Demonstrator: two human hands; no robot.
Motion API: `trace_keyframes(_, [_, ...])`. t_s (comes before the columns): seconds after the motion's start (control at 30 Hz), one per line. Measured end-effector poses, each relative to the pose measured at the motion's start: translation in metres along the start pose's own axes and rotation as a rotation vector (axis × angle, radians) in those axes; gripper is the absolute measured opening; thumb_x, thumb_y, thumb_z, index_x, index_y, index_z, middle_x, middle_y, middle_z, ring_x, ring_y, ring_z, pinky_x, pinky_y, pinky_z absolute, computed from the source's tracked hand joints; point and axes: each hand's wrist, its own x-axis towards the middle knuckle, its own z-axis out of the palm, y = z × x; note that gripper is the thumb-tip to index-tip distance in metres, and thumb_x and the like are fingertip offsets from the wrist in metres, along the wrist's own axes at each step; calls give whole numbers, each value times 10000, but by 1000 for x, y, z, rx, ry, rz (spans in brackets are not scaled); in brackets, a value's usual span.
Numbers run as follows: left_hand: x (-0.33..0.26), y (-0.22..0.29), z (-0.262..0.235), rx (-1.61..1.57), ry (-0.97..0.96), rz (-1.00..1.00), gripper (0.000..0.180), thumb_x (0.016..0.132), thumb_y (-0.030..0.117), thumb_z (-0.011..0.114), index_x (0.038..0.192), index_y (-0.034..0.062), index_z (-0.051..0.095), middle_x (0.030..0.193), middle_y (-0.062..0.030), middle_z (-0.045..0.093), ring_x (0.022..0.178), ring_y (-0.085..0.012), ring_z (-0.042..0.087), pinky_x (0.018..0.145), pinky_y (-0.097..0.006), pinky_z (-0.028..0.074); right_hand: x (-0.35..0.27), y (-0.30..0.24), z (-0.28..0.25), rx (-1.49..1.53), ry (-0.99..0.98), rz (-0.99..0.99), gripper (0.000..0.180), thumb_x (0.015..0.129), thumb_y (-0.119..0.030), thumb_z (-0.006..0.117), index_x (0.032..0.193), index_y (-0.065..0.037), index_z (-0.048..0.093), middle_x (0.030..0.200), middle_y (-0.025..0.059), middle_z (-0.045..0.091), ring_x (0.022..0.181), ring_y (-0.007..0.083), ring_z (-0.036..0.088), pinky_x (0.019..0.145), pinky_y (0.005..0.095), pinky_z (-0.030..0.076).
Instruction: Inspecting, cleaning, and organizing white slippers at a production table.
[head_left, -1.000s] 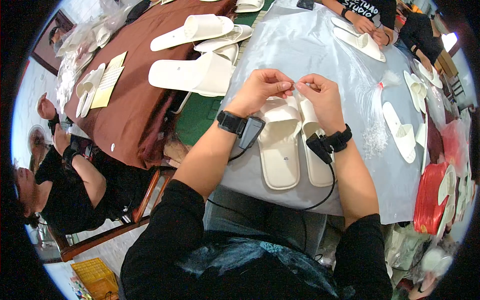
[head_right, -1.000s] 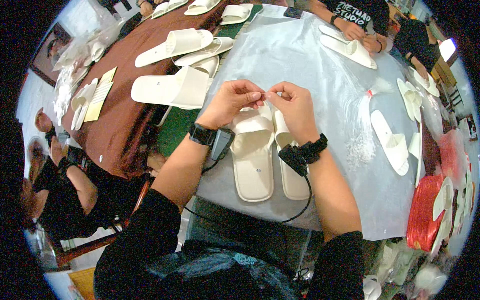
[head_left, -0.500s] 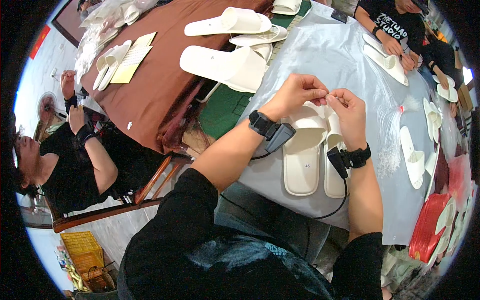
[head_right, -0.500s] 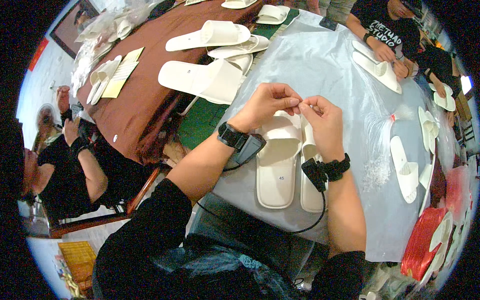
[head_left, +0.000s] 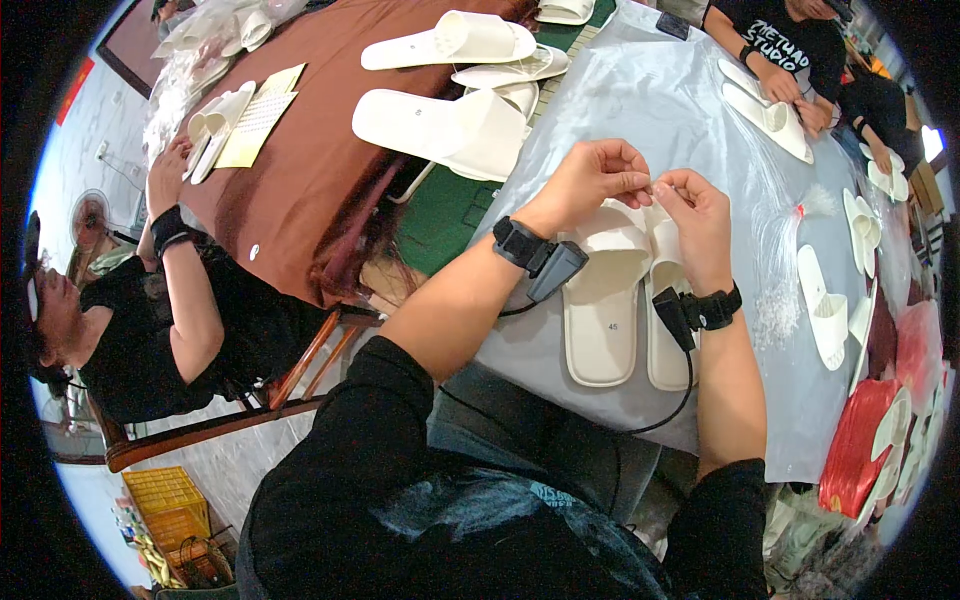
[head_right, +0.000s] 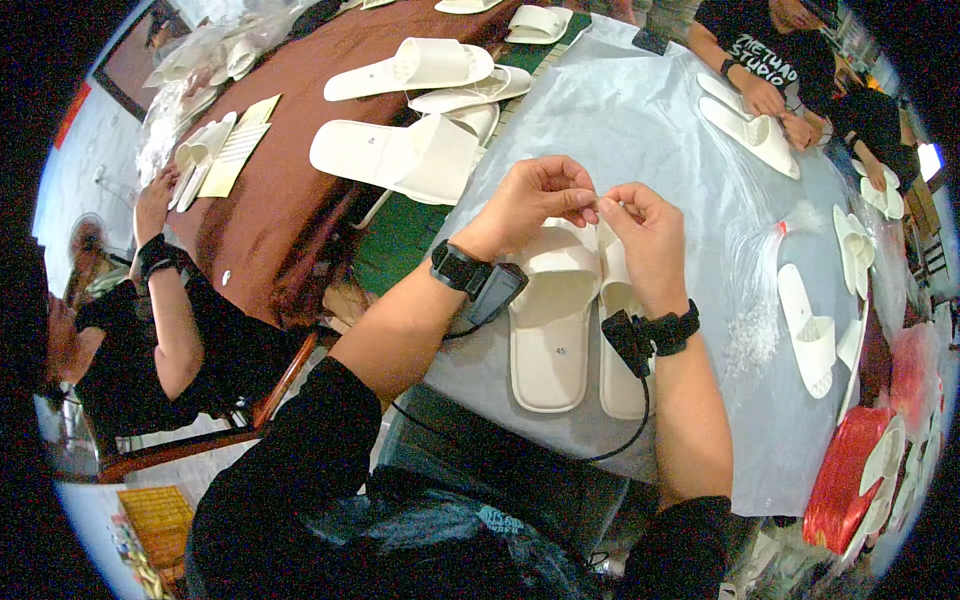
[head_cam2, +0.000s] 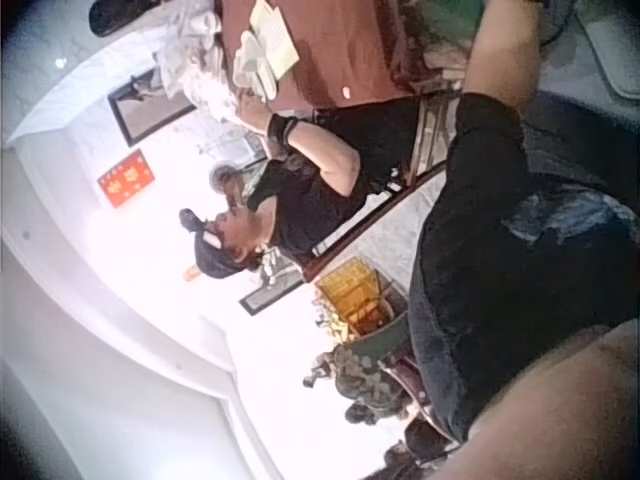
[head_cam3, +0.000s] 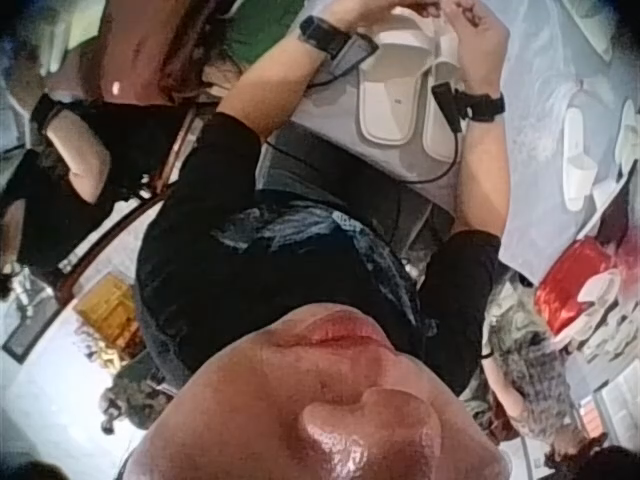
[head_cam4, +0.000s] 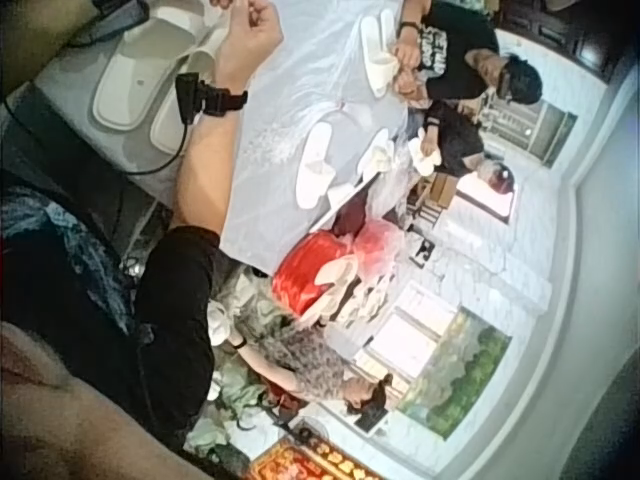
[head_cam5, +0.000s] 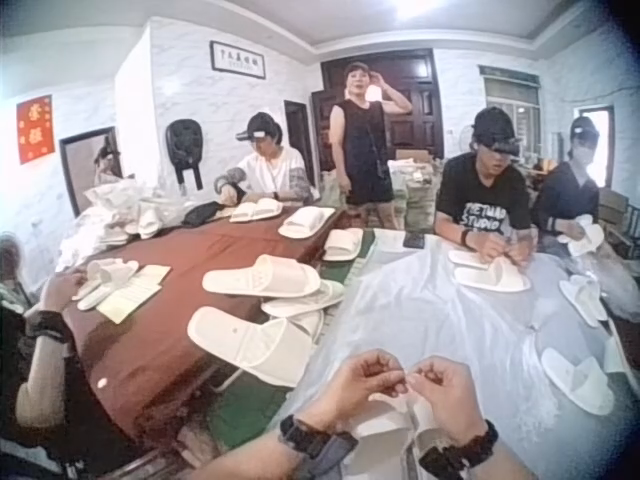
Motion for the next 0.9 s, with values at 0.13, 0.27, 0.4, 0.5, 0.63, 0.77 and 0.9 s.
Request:
trace_keyframes(0.13, [0,0,0,-24,-7,-24,85,913,43,621,956,-26,594,845,-107,669,781,-174,673,700,-287,564,-1,-5,3,38,-16,0,105,897,-103,632,884,-1,651,754,-21,624,686,28,518,628,192,404])
trace_keyframes(0.27, [0,0,0,-14,-20,-7,79,918,41,611,947,-29,590,853,-114,673,787,-181,681,702,-290,572,-2,-10,3,63,-29,19,103,898,-94,625,869,2,645,754,-24,616,685,30,513,631,192,406])
trace_keyframes(0.4, [0,-1,1,3,-43,-4,67,919,36,608,944,-23,588,860,-115,675,785,-186,685,699,-296,578,-2,-8,3,39,-43,12,100,897,-89,622,861,2,643,756,-22,618,687,33,517,633,191,407])
trace_keyframes(0.5, [0,-2,2,-3,-63,5,59,920,35,607,938,-18,586,859,-114,676,784,-188,688,695,-300,581,-2,-8,3,63,-38,10,98,892,-88,624,854,1,644,748,-22,617,682,34,516,627,192,406])
trace_keyframes(0.63, [-1,-2,0,0,-58,-2,56,921,36,605,918,-15,582,857,-114,677,783,-191,691,692,-307,585,-2,-8,4,26,-34,37,106,886,-91,632,830,-2,645,741,-21,619,676,33,516,619,193,405])
trace_keyframes(0.77, [0,-1,-1,48,-74,14,63,917,38,611,907,-16,580,857,-113,675,779,-186,691,683,-299,582,-2,-8,1,-50,-25,70,115,872,-99,646,829,7,655,749,-8,637,680,46,525,630,202,413])
trace_keyframes(0.9, [4,13,-5,214,-79,6,106,922,68,612,968,-25,593,878,-91,673,797,-165,680,697,-279,565,4,-20,-11,-261,-12,-63,241,851,-159,675,1040,-10,686,876,42,658,809,112,546,747,263,445])
